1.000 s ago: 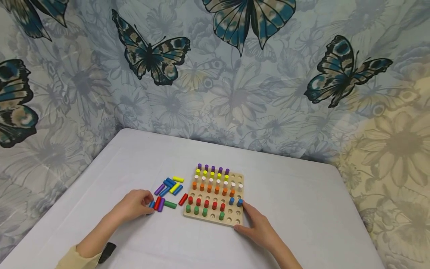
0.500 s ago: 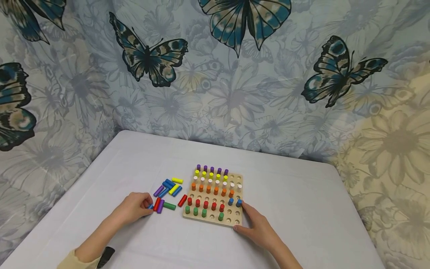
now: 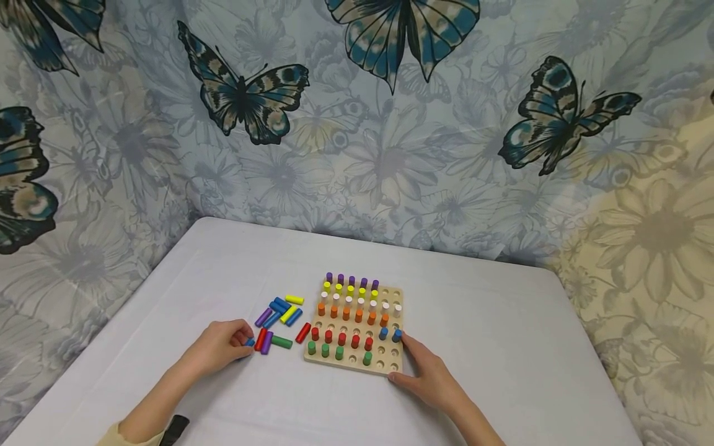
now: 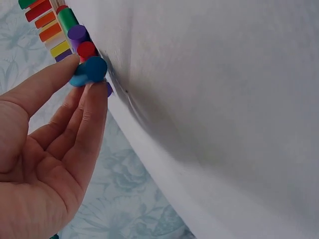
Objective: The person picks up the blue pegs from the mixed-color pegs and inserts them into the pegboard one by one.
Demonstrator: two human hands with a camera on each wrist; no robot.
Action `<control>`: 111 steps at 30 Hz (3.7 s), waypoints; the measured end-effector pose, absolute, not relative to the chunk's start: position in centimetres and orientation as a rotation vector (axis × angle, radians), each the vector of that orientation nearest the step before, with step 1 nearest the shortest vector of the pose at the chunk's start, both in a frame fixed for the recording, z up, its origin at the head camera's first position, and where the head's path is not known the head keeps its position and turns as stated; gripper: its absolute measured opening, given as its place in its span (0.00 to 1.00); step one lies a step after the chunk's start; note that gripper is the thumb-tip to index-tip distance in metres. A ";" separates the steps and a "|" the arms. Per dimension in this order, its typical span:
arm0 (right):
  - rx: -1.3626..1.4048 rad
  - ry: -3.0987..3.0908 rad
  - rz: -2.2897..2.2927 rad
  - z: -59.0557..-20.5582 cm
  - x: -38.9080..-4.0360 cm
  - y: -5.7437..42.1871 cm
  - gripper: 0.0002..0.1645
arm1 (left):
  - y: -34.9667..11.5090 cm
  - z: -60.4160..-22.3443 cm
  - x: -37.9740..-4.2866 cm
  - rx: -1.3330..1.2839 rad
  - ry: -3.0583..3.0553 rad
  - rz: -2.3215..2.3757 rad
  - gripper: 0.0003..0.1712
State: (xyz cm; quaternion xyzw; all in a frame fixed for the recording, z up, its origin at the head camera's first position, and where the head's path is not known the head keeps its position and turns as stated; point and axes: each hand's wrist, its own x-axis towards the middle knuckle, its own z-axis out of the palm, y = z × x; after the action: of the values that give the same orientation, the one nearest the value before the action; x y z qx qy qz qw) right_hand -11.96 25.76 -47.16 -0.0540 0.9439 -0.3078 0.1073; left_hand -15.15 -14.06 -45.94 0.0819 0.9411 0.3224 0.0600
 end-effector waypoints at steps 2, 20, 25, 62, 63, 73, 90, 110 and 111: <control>-0.156 2.778 -0.904 -47.2 -11.9 25.8 0.54 | -14.1 -45.9 -15.1 0.241 2.827 1.025 0.10; -0.154 2.769 -0.914 -47.2 -11.9 25.9 0.54 | -12.9 -46.0 -16.0 0.161 2.622 1.451 0.14; -0.161 2.772 -0.918 -47.3 -11.9 25.9 0.54 | -11.9 -46.0 -16.6 0.156 2.547 1.516 0.15; -0.130 2.761 -0.928 -47.5 -12.0 25.7 0.53 | 0.1 -44.5 -19.9 0.722 2.338 1.626 0.11; -0.130 2.764 -0.921 -47.5 -12.0 25.7 0.53 | 0.3 -44.6 -20.0 0.743 2.347 1.616 0.11; -0.135 2.767 -0.923 -47.4 -12.1 25.8 0.52 | 2.6 -45.0 -20.2 0.897 2.502 1.395 0.11; -0.131 2.764 -0.934 -47.3 -11.9 25.8 0.52 | 4.4 -45.2 -19.9 0.995 2.625 1.122 0.10; -0.152 2.770 -0.936 -47.3 -12.1 25.7 0.51 | 4.7 -45.6 -20.1 1.030 2.625 1.071 0.10; -0.146 2.770 -0.936 -47.3 -12.1 25.7 0.51 | 4.7 -45.6 -20.1 1.026 2.623 1.073 0.10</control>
State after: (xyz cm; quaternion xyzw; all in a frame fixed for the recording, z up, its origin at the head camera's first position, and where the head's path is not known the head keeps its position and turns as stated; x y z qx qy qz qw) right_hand -12.07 25.71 -47.28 -0.0496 0.9408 -0.3179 0.1069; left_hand -20.10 4.69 -45.65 0.3399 0.8684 0.3553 0.0638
